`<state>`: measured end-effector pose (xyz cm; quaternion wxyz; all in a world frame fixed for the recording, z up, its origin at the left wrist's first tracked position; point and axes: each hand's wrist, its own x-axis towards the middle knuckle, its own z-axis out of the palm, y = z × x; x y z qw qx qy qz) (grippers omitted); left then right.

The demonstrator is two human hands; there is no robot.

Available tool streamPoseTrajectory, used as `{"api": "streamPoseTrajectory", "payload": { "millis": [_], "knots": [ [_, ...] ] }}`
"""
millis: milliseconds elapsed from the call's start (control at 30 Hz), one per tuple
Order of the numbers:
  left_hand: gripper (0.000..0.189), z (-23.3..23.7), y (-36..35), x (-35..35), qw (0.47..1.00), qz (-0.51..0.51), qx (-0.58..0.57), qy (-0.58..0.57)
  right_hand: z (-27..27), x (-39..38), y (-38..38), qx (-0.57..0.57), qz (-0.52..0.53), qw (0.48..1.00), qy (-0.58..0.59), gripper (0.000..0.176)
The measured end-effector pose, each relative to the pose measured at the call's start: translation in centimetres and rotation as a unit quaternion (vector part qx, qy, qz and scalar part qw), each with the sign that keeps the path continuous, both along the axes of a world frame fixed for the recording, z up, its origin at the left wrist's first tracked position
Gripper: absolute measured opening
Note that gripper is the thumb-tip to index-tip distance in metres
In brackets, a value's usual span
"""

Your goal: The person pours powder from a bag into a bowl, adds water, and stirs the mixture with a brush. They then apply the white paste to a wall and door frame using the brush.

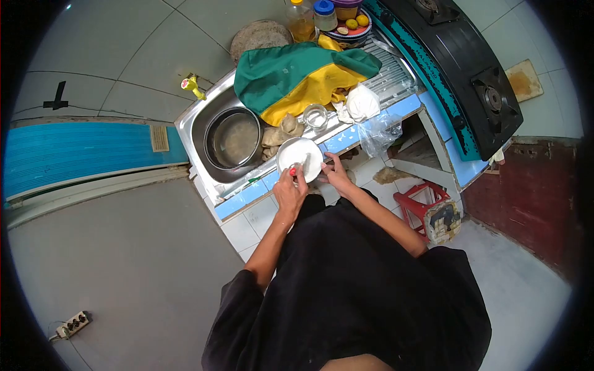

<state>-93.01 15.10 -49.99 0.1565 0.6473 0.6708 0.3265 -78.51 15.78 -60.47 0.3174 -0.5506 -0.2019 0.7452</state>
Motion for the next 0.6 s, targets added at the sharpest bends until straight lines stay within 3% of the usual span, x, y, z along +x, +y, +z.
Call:
{"api": "streamPoseTrajectory", "payload": {
  "millis": [133,300,367,400,600],
  "knots": [
    [0.01,-0.2,1.3,-2.0,0.992,0.029,0.009,0.122,0.7,0.1,0.1,-0.002,0.01,1.0,-0.01,0.049],
    [0.012,-1.2,2.6,-2.6,0.992,-0.028,0.017,0.12,1.3,0.3,0.3,-0.005,0.034,0.999,-0.012,0.049],
    [0.014,-1.5,3.1,-2.5,0.989,-0.118,0.003,0.086,1.1,0.3,0.3,-0.007,0.03,1.0,-0.006,0.048],
    [0.02,-1.4,3.1,-2.6,0.984,-0.15,-0.065,0.075,1.1,0.3,0.3,-0.009,0.027,1.0,0.001,0.048],
    [0.035,0.2,3.4,-4.3,0.946,-0.286,-0.142,0.061,1.5,0.2,0.2,-0.004,0.009,1.0,0.008,0.046]
  ]
}}
